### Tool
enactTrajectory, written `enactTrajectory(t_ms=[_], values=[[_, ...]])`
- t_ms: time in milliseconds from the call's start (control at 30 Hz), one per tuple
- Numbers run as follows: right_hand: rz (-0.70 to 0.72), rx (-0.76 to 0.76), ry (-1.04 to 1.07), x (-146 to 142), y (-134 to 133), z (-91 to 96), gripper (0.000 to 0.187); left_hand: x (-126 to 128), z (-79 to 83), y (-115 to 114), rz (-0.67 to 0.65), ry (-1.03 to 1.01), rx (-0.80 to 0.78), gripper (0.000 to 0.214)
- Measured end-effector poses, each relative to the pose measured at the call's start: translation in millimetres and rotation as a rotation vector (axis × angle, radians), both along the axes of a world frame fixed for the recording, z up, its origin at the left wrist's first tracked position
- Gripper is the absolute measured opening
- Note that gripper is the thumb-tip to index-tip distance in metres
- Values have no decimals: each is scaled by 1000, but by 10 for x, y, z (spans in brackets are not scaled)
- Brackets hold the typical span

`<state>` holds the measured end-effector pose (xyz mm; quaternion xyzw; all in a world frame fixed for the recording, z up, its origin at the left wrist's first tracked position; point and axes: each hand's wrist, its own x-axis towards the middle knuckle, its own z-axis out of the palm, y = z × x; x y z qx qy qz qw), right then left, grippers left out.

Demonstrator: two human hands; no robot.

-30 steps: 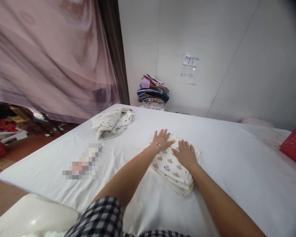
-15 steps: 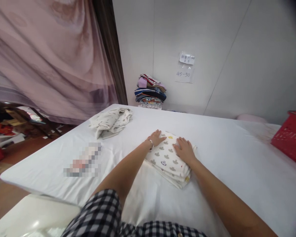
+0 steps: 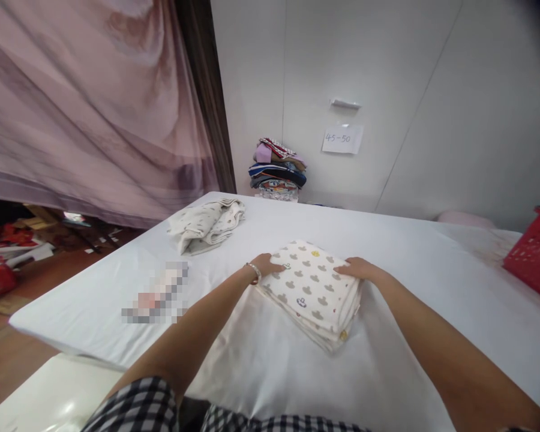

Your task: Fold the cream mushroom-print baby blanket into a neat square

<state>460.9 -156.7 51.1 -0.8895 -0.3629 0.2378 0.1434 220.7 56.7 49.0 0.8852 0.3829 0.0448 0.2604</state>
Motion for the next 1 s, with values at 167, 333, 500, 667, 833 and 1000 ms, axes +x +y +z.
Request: enactTrajectory(t_ms=[167, 333, 500, 667, 833, 1000], values=[[-92, 37, 399, -52, -107, 77, 56, 333, 402, 287, -56, 20, 94, 63], [-228, 207, 599, -247, -99, -10, 52, 644, 661, 581, 8, -142, 223, 57], [-253, 269, 688, -259, -111, -99, 47, 474, 360, 434, 40, -217, 176, 36], [-282, 282, 780, -193, -131, -113, 47, -13, 22, 125, 169, -339, 60, 40], [-301, 328, 774, -320, -150, -143, 43, -369, -142, -255, 320, -409, -183, 53], [-294, 385, 823, -548, -324, -231, 45, -478, -173, -581, 285, -360, -193, 48]])
